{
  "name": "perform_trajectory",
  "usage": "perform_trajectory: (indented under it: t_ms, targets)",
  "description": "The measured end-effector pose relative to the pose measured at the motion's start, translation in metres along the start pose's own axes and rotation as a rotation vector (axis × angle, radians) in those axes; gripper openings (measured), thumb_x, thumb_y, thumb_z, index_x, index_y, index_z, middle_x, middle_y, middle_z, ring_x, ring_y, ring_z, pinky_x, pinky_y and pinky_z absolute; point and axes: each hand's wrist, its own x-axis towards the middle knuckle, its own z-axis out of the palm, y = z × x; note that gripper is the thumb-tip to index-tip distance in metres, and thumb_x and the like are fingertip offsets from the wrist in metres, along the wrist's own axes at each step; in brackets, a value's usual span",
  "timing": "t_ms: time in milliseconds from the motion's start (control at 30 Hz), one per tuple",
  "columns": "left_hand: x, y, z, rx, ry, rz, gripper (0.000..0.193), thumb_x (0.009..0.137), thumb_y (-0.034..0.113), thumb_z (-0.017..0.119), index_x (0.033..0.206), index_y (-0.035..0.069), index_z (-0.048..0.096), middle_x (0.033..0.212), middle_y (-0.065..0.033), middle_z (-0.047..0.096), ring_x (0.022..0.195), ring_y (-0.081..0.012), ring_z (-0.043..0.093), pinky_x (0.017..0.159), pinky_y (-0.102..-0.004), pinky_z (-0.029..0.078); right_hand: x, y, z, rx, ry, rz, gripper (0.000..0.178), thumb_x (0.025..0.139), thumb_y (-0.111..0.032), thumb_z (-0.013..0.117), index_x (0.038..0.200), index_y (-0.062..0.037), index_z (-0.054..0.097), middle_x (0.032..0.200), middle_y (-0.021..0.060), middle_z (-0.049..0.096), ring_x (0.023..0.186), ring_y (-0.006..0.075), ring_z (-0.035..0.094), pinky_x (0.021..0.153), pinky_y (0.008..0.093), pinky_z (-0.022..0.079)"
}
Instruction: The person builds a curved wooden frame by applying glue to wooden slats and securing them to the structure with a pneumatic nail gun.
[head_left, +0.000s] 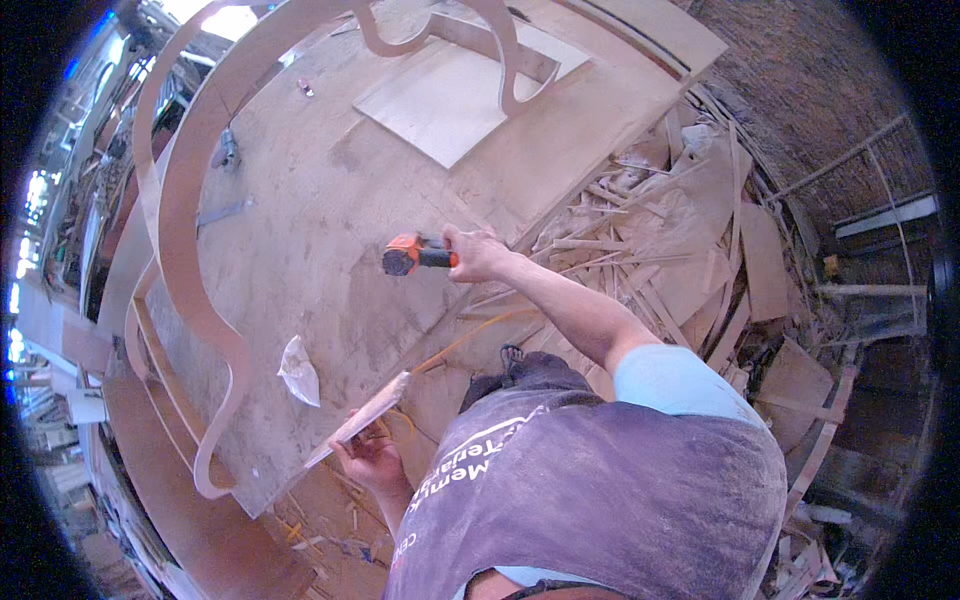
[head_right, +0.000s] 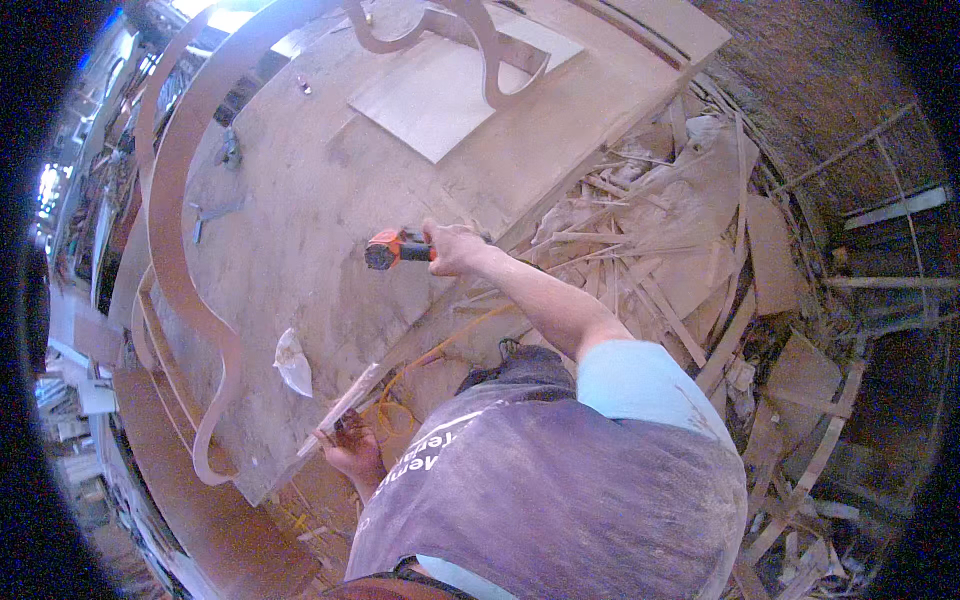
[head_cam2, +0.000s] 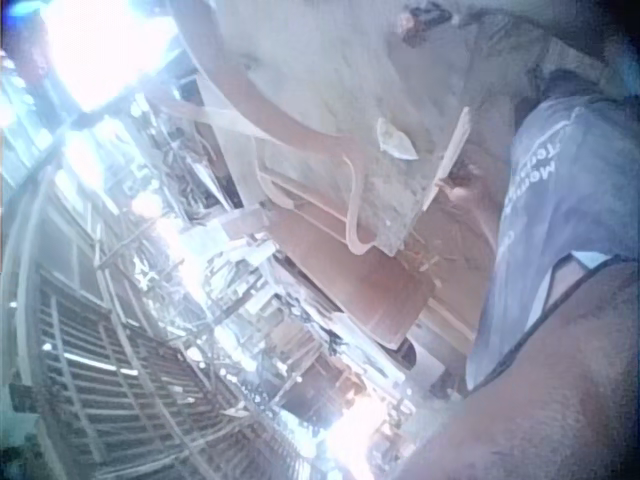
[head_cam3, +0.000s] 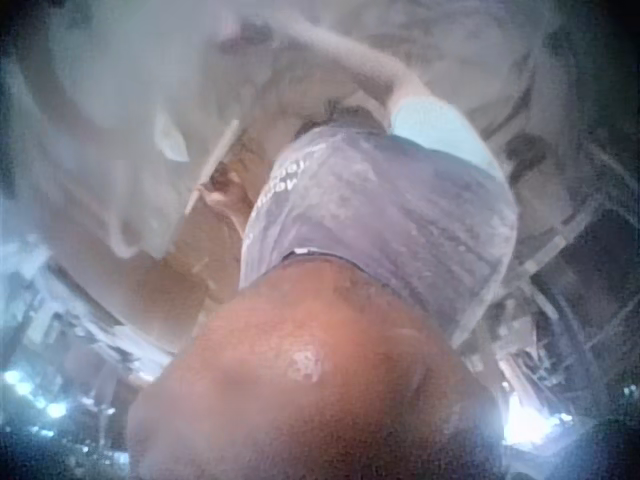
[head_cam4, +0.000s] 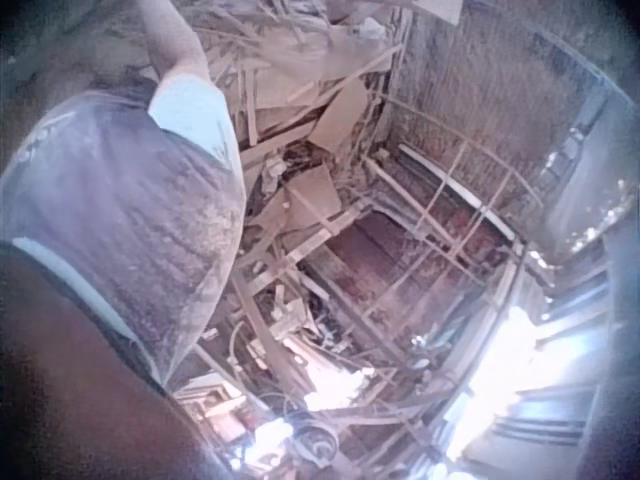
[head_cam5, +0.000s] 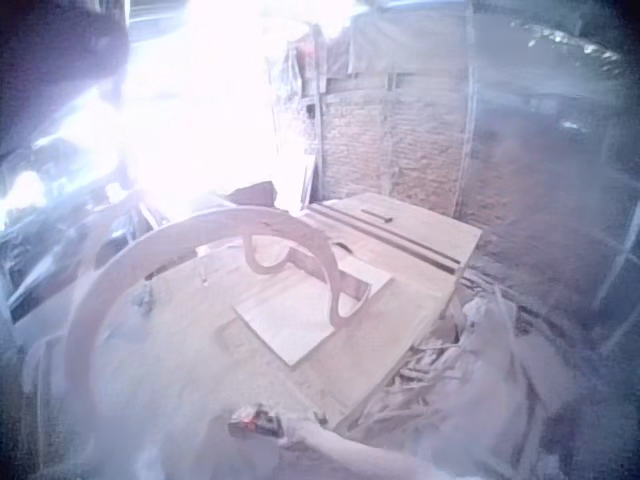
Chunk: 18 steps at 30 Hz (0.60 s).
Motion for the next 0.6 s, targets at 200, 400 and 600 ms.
perform_trajectory:
  t_ms: [200,400,600]
  targets:
    - [0.004,-0.053,0.052,-0.002,-0.064,-0.171,0.051,0.105,0.042,0.048,0.122,-0.005,0.061,0.127,-0.022,0.064,0.123,-0.0301,0.06,0.111,-0.0427,0.046,-0.08,0.042,-0.064,0.633,0.114,0.301,0.039,0.073,-0.003,0.071,0.108,-0.0064,0.053,0.073,0.0021,0.057,0.066,0.0118,0.057,0.057,0.029,0.046]
    - [0.031,-0.113,0.098,0.032,-0.188,-0.111,0.05,0.107,0.042,0.045,0.127,-0.001,0.058,0.131,-0.0196,0.062,0.129,-0.0322,0.055,0.116,-0.0455,0.04,-0.098,0.096,-0.142,0.826,0.611,0.358,0.047,0.081,-0.004,0.074,0.12,-0.0056,0.047,0.081,0.0056,0.06,0.064,0.0138,0.058,0.057,0.0287,0.048]
    - [0.072,-0.212,0.168,0.068,-0.155,-0.164,0.051,0.106,0.045,0.044,0.132,0.001,0.052,0.131,-0.0168,0.06,0.129,-0.032,0.053,0.111,-0.0445,0.044,-0.057,0.225,-0.231,0.711,0.947,0.332,0.044,0.086,-0.007,0.073,0.121,-0.0075,0.046,0.086,0.009,0.063,0.067,0.0155,0.063,0.056,0.0317,0.051]
